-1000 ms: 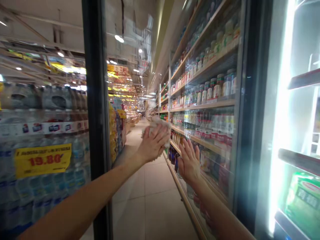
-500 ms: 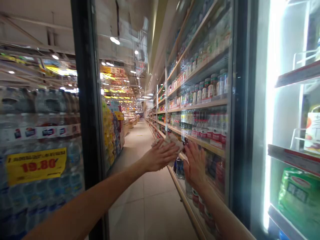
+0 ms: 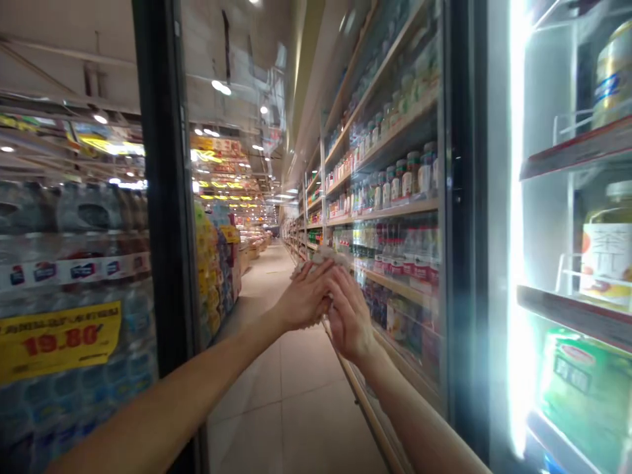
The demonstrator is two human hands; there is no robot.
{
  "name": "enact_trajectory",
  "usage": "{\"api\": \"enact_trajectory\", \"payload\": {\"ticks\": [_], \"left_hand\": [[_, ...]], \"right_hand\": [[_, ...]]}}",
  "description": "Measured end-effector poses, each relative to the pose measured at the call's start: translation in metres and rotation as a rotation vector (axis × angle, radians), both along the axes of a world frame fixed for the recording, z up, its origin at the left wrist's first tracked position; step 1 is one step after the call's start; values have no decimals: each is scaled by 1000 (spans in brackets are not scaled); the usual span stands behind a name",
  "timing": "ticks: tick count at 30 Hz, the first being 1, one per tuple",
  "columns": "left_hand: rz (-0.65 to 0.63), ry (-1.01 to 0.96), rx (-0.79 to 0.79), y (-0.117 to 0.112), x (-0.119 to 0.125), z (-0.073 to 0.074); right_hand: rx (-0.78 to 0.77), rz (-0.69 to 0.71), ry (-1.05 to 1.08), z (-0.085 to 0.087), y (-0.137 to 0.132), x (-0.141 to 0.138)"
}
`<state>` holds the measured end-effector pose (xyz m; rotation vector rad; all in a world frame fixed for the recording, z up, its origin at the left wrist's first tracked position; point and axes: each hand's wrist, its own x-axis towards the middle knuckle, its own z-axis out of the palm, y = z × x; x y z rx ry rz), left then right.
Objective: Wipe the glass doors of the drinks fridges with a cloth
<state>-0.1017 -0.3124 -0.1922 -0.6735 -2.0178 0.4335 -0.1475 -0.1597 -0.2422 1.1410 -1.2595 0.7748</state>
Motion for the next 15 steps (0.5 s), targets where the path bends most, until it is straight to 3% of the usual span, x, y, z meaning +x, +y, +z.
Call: {"api": "enact_trajectory", "payload": {"ticks": [2,4,7,10,12,15], "left_hand": [[5,40,68,-14,9,0],[45,168,159,-39,20,9],[193,420,386,-81,35,27],[318,503,510,-106,42,37],[351,486,492,-109,44,37],[379,471,489,-104,43,35]], "right_hand": [[-13,11,-19,12,-25,1],[-67,-79,-42,21,-51,0],[-83,-254,-52,39,-87,4],[-8,-361,-36,69,-105,7],[33,-422,-26,91,-91,-2],[-49,-575,-157,112,-25,-37]]}}
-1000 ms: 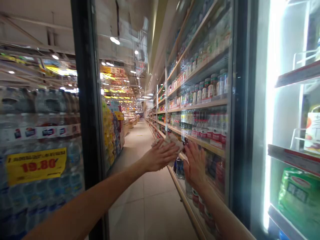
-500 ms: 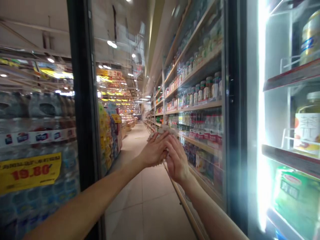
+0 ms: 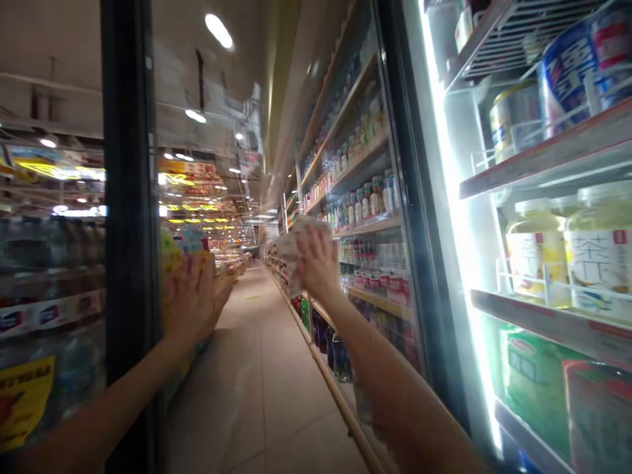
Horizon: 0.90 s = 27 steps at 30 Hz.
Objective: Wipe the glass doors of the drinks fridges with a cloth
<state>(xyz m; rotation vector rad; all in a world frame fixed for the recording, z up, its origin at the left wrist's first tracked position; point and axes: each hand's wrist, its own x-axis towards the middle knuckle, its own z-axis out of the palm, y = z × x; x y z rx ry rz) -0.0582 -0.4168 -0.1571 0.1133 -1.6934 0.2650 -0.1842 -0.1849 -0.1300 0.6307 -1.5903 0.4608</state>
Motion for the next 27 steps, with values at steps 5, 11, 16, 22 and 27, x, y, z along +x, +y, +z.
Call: {"api": "enact_trajectory", "payload": {"ticks": [5,11,16,22,27], "left_hand": [[-9,-20,37,4,-4,0],[-2,-1,41,3,-6,-3],[7,11,59,4,-5,-3],[-14,-31,63,13,-7,-11],[-15,-64,-44,29,-15,-45]], "right_hand": [[-475,-178,-245,7,102,-49],[141,-55,115,-1,7,-5],[81,-80,11,4,33,-13],[-476,-154,-229,9,108,-49],[131,-26,41,-50,21,-2]]}}
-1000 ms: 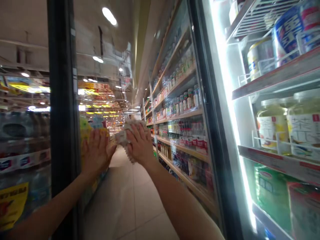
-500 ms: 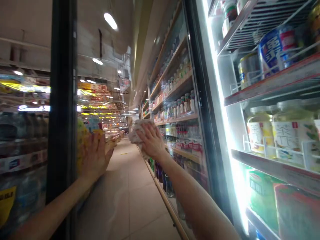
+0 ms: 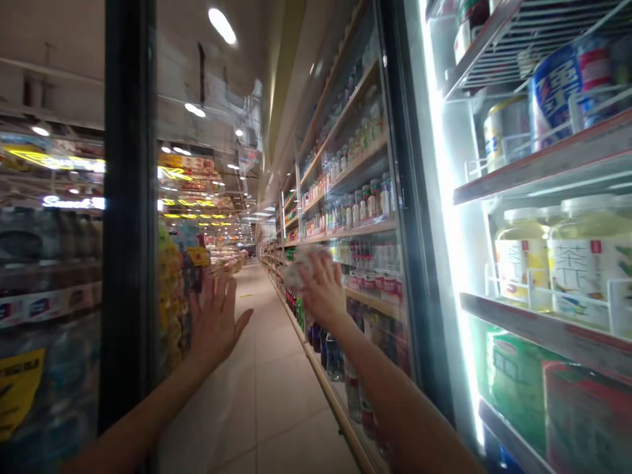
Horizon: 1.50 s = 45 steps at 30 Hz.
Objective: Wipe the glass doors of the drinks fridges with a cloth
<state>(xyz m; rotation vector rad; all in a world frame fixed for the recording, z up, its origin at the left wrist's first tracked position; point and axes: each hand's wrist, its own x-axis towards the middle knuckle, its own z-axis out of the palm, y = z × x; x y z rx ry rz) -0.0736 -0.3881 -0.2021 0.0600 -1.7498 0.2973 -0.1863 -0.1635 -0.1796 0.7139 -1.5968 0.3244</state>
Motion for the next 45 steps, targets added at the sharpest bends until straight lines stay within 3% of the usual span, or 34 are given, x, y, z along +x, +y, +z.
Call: {"api": "enact_trajectory", "payload": {"ticks": [1,3,4,7,9,11,14,16,19,21,23,24,26,29,32,34,37,40,42,45], "left_hand": [[1,2,-16,2,-1,-8],[4,-14,-37,3,0,-23],[4,-31,-51,4,2,-30],[5,-68,-85,8,6,-52],[11,-72,-73,12,8,-65],[14,-72,-43,15,8,-75],[-1,-100,-36,14,10,-85],[-3,-118,-48,10,14,-91],[12,-109,-59,6,20,-103],[20,-102,-54,6,22,-114],[17,-103,-32,8,22,-123],[12,-103,-18,10,22,-127],[3,-102,3,12,21,-130],[-1,-106,-13,11,22,-131],[3,-113,-44,6,27,-136],[7,-116,-56,2,31,-143],[12,-122,-73,-1,37,-158],[24,-118,-62,-1,39,-167],[24,-124,-47,-1,38,-169],[15,-145,-42,-5,39,-169]], "right_hand": [[114,31,28,-15,-9,6],[147,40,19,-42,-5,5],[64,18,-10,-53,6,0],[-392,-103,-137,-77,43,-21],[-547,-140,-173,-88,44,-22],[-437,-98,-134,-100,16,-6],[-20,81,20,-119,-42,28],[114,134,55,-133,-53,38],[6,27,-51,-155,-10,22],[-216,-118,-185,-167,33,2],[-411,-198,-259,-173,57,-10],[-453,-206,-270,-175,57,-10],[-390,-153,-237,-177,35,2],[-61,23,-117,-181,-14,29],[117,115,-69,-195,-20,36],[13,40,-116,-209,10,24],[-335,-164,-243,-226,60,0],[-504,-192,-287,-233,59,-2],[-400,-100,-269,-236,27,14],[-55,81,-208,-241,-19,40]]}}
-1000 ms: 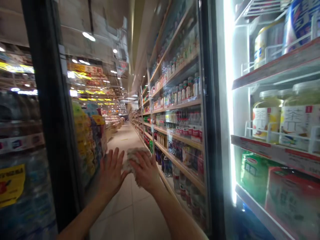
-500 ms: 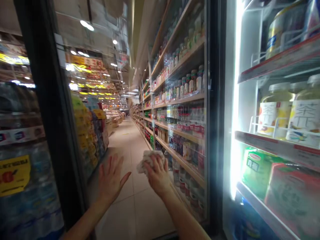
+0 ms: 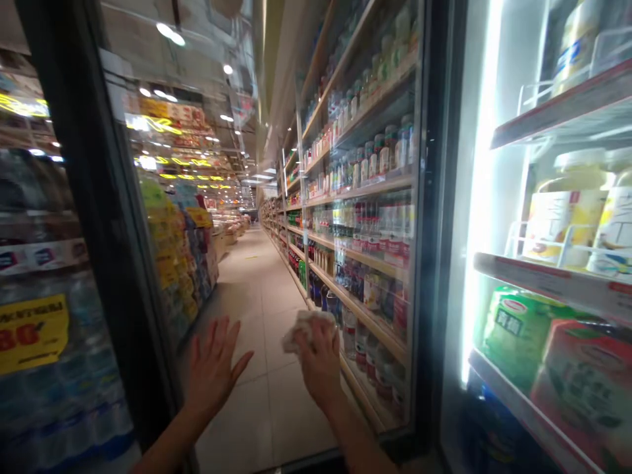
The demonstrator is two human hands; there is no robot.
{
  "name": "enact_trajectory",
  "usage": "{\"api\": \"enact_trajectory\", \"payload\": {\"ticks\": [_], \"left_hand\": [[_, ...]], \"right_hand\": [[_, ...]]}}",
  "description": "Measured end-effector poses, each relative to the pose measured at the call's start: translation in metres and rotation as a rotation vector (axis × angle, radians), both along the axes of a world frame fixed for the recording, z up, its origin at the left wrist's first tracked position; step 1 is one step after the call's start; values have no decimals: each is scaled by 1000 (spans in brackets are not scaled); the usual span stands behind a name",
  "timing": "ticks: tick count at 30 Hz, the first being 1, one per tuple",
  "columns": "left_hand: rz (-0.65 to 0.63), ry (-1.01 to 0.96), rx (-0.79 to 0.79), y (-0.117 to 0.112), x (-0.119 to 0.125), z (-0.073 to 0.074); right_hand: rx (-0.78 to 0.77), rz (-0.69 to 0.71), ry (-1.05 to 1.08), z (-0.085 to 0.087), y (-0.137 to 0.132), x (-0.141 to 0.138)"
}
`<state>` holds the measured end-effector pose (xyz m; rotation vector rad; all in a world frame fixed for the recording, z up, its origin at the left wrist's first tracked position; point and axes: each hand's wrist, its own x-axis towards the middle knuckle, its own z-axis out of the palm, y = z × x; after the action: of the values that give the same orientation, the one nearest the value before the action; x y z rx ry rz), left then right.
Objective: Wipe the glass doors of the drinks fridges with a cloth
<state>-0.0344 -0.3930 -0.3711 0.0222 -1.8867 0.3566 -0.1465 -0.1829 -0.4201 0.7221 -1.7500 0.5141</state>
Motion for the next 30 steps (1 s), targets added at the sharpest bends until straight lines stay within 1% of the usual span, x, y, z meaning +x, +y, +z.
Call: {"api": "enact_trajectory", "payload": {"ticks": [1,2,3,4,7,8,9,10,11,12,14,16,17,18,19,21,22,23,24,25,28,29,30], "left_hand": [[-3,-6,-5,-2,1,0],[-7,-8,-13,-5,3,0],[-11,-8,-23,-8,4,-1],[-13,-10,-32,-10,6,-2],[-8,-1,-48,-15,11,-5],[-5,4,-48,-15,12,-6],[-4,10,-46,-14,12,-6],[-3,16,-43,-14,13,-6],[1,18,-40,-13,13,-6],[8,14,-39,-13,14,-6],[32,-2,-44,-14,16,-6],[69,-23,-50,-20,21,-5],[88,-30,-49,-24,25,-5],[108,-35,-41,-28,28,-5],[125,-36,-28,-33,32,-5],[146,-31,1,-41,38,-7],[147,-28,11,-43,40,-8],[142,-27,17,-45,42,-9],[134,-26,22,-47,44,-10],[124,-27,27,-48,45,-12],[86,-46,43,-49,52,-12],[72,-50,49,-49,56,-11],[56,-52,52,-50,60,-9]], "right_hand": [[89,48,22,-2,-4,3],[133,61,28,-3,-1,2],[126,37,17,-5,11,-3],[65,-23,-11,-5,27,-11],[-306,-281,-131,-3,85,-42],[-398,-329,-158,-2,96,-48],[-448,-345,-167,-1,100,-51],[-449,-332,-161,-1,96,-49],[-404,-294,-138,-1,85,-43],[-332,-243,-105,-2,68,-34],[-116,-103,-22,-2,29,-12],[121,58,70,9,-2,4],[186,112,112,18,-11,7],[203,134,136,30,-14,7],[170,119,138,42,-14,3],[3,8,91,65,-7,-8],[-67,-45,66,71,-4,-12],[-94,-69,57,74,-3,-15],[-65,-52,76,72,-5,-14],[29,7,123,66,-9,-12],[543,316,363,48,-31,4],[677,399,432,47,-41,10],[760,453,473,51,-52,15]]}}
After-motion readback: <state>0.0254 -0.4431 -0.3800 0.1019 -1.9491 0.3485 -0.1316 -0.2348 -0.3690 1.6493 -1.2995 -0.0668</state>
